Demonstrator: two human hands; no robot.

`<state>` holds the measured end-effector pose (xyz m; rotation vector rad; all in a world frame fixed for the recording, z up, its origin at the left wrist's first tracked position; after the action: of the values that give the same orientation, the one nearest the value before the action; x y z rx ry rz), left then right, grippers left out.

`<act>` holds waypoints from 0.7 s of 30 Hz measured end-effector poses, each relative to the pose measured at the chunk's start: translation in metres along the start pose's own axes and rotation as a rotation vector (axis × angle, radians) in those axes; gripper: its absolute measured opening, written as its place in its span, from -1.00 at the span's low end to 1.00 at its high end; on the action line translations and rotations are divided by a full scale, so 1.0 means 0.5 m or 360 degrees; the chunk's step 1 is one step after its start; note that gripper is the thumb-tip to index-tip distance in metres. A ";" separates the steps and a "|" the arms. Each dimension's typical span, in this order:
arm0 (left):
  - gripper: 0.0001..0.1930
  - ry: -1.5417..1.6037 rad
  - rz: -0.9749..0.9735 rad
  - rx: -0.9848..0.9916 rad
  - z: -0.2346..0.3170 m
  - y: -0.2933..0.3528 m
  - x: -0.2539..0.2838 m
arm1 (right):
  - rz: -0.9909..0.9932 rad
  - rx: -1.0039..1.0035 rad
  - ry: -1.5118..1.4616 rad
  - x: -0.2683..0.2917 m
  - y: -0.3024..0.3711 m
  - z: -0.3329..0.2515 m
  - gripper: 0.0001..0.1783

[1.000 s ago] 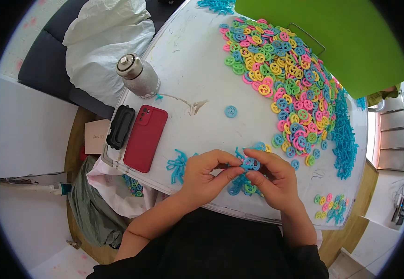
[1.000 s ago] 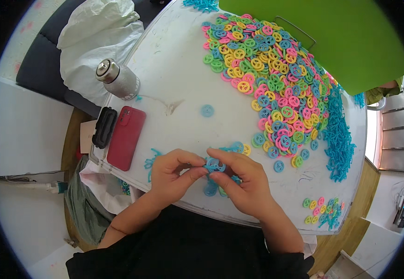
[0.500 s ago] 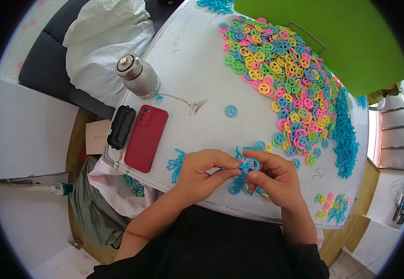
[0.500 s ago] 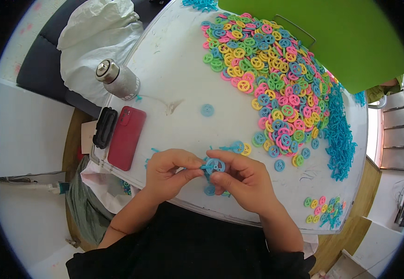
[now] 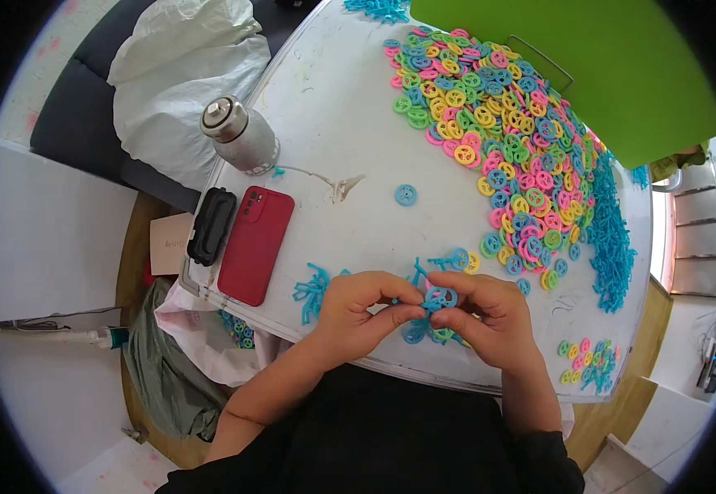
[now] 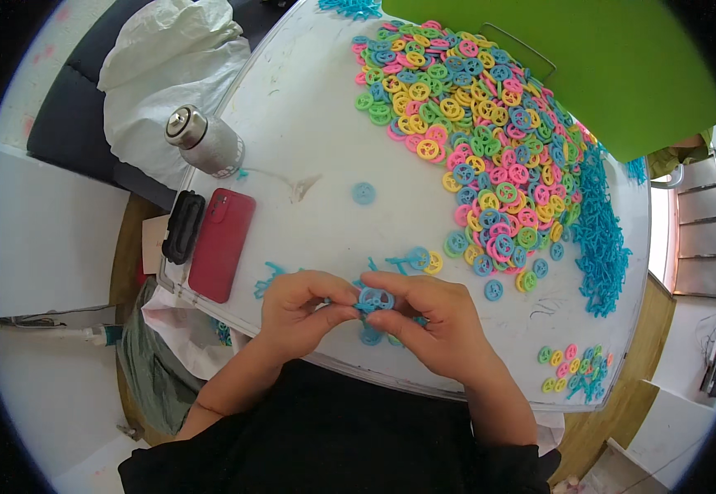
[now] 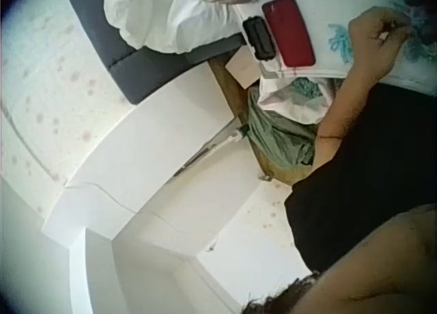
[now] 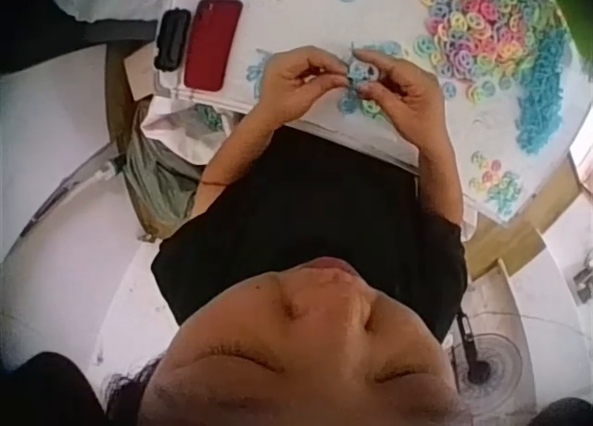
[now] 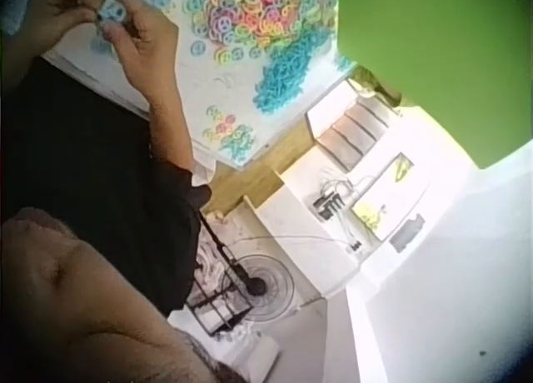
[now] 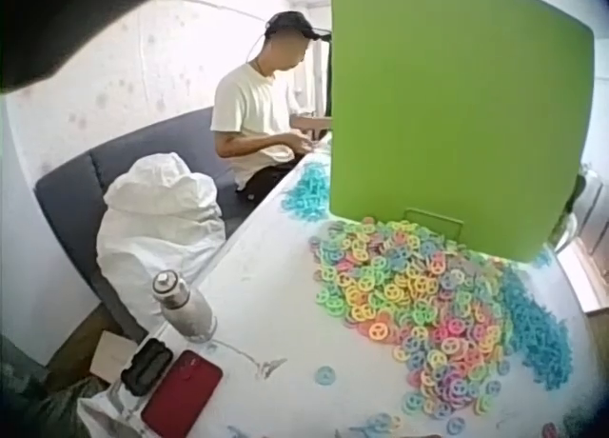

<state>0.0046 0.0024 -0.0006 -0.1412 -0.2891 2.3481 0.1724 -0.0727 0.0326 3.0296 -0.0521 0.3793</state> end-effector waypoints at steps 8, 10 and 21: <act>-0.85 0.0424 0.0233 0.0299 -0.016 0.014 -0.022 | 0.0078 0.0160 0.0283 0.005 -0.004 -0.017 -0.53; -0.86 0.0240 0.0252 0.0336 -0.016 0.011 -0.023 | 0.0105 0.0301 0.0492 0.003 -0.004 -0.028 -0.51; -0.91 0.0062 0.0379 0.0085 0.015 -0.002 -0.008 | 0.0575 0.0117 0.0259 -0.015 0.030 -0.019 -0.58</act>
<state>0.0067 -0.0013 0.0072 -0.2052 -0.1995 2.5831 0.1621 -0.0867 0.0414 3.0421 -0.5905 0.6662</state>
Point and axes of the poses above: each hand's wrist, its own y-axis away from the middle knuckle, its own x-axis out of the back of the hand, z = x × y, the point moved 5 cm from there along -y, towards the middle knuckle, and after that the axes turned 4 degrees about -x, right-handed, at the moved point
